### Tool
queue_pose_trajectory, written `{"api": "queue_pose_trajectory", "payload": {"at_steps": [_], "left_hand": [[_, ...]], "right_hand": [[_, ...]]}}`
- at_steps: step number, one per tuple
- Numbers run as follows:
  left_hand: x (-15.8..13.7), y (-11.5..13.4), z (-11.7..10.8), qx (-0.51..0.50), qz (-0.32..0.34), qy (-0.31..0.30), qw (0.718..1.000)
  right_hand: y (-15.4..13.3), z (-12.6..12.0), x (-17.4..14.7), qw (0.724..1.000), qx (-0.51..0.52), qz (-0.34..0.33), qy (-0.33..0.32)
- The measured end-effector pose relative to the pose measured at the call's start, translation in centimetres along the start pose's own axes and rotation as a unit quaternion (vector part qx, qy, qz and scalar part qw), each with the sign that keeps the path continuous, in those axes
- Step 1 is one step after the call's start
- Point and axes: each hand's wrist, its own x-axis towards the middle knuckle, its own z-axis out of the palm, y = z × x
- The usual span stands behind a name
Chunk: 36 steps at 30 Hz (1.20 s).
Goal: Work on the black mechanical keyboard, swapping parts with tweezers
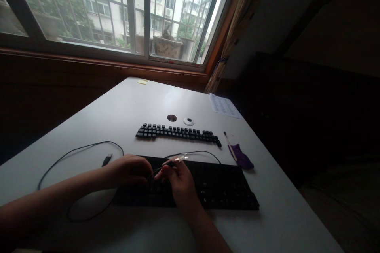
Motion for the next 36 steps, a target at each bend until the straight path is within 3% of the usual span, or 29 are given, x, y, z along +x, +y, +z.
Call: {"api": "queue_pose_trajectory", "payload": {"at_steps": [22,36], "left_hand": [[-0.3,0.7,-0.2,-0.008,-0.002,0.016,1.0],[-0.2,-0.1,-1.0,-0.052,-0.024,0.09,0.994]], "right_hand": [[0.6,-0.6,0.1,0.999,-0.004,-0.019,0.032],[0.8,-0.7,0.1,0.999,0.034,-0.029,0.03]]}}
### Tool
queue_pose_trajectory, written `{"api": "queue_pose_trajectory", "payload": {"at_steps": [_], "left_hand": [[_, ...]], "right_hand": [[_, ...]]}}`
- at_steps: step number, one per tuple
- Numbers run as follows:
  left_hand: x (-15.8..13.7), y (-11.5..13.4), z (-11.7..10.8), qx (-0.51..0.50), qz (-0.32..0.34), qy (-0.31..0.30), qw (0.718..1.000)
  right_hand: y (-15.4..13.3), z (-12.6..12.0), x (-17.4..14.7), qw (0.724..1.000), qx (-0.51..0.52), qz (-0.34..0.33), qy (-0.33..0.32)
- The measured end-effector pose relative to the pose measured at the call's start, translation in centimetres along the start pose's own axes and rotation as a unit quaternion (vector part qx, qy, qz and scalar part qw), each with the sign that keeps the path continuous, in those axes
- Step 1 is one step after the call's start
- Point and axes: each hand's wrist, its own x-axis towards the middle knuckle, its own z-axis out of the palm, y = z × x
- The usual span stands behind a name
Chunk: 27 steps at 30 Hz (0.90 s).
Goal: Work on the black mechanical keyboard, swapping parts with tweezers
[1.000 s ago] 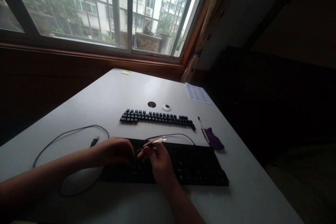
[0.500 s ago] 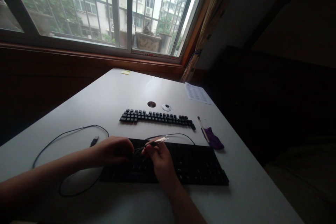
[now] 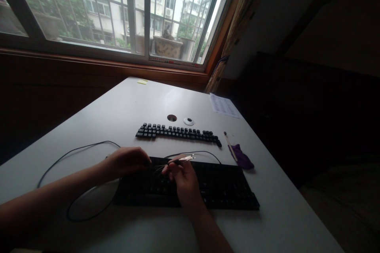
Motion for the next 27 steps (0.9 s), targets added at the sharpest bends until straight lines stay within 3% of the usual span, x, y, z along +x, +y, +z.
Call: {"api": "queue_pose_trajectory", "payload": {"at_steps": [6,16,27], "left_hand": [[0.2,0.1,-0.2,-0.07,-0.048,0.019,0.996],[0.3,0.0,-0.3,-0.066,-0.084,0.028,0.994],[0.2,0.2,-0.9,-0.007,-0.038,0.071,0.997]], "right_hand": [[0.2,-0.2,0.0,1.0,0.001,0.016,-0.007],[0.3,-1.0,-0.1,0.999,-0.049,-0.008,0.017],[-1.6,-1.4,0.3,0.978,-0.159,-0.091,0.097]]}}
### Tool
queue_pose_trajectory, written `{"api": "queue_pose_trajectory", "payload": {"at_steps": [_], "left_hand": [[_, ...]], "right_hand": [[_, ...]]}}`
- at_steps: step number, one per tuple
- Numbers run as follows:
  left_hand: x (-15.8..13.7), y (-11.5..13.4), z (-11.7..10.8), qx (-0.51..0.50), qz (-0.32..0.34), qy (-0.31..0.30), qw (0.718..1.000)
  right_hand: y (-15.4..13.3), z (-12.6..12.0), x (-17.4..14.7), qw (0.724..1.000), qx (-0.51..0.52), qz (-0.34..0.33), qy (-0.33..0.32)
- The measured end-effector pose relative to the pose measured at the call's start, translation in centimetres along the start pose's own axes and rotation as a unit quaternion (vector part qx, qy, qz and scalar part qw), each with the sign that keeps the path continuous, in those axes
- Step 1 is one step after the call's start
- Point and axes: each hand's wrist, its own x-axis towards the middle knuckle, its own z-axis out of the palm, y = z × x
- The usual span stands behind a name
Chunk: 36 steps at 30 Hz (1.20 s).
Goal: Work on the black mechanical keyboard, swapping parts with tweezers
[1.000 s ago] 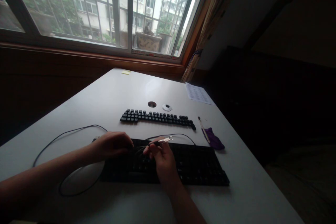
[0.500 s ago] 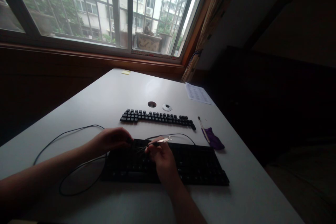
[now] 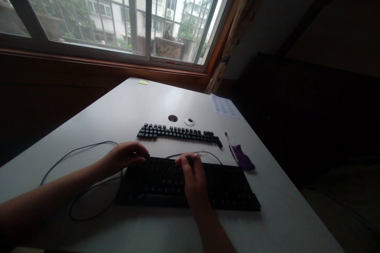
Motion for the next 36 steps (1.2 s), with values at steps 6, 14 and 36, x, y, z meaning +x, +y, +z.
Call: {"api": "queue_pose_trajectory", "payload": {"at_steps": [6,14,36], "left_hand": [[-0.1,0.0,0.0,-0.008,0.007,0.014,1.0],[0.0,-0.4,0.1,-0.04,-0.006,0.022,0.999],[0.3,-1.3,-0.1,0.034,0.036,0.071,0.996]], "right_hand": [[-0.1,-0.2,1.3,0.995,-0.055,-0.031,-0.075],[-1.5,1.9,4.3,0.96,-0.157,-0.161,-0.169],[1.8,4.2,7.9,0.929,-0.254,-0.147,-0.225]]}}
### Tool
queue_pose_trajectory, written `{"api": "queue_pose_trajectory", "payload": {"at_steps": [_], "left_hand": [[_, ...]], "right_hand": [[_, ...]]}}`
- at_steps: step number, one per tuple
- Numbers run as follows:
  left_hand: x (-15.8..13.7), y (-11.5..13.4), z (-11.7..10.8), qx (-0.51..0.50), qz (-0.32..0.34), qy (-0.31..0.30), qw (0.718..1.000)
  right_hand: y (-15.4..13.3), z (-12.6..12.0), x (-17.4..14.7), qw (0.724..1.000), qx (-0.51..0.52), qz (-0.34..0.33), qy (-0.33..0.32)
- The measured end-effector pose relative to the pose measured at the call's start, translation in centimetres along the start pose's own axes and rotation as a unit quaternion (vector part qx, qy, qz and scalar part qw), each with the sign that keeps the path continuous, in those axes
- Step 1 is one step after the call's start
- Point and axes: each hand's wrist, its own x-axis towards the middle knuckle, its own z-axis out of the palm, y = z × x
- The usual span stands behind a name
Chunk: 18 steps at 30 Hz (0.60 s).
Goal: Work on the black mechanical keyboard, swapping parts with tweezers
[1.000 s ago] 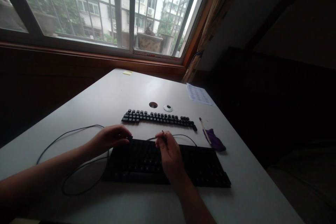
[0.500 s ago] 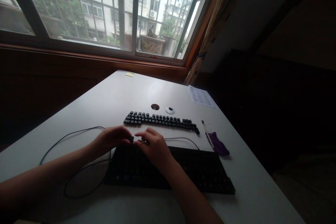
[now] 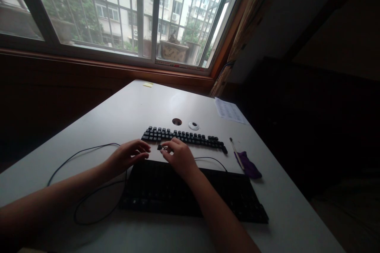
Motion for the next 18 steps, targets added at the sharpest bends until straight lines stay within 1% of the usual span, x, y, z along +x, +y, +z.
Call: {"api": "queue_pose_trajectory", "payload": {"at_steps": [3,6,8,13,18], "left_hand": [[0.0,-0.5,0.0,0.066,0.05,-0.028,0.996],[-0.2,-0.8,0.1,0.114,0.09,-0.06,0.988],[-0.3,-0.8,0.2,0.14,0.109,-0.071,0.982],[-0.4,-0.8,0.2,0.162,0.124,-0.093,0.974],[-0.3,-1.1,0.2,0.161,0.124,-0.098,0.974]], "right_hand": [[1.9,-0.2,1.1,0.996,-0.076,0.043,-0.031],[3.0,0.1,1.7,0.992,-0.099,0.056,-0.051],[3.4,0.5,1.8,0.991,-0.102,0.058,-0.057],[3.8,1.1,1.8,0.991,-0.104,0.057,-0.07],[3.9,0.8,1.6,0.991,-0.107,0.049,-0.058]]}}
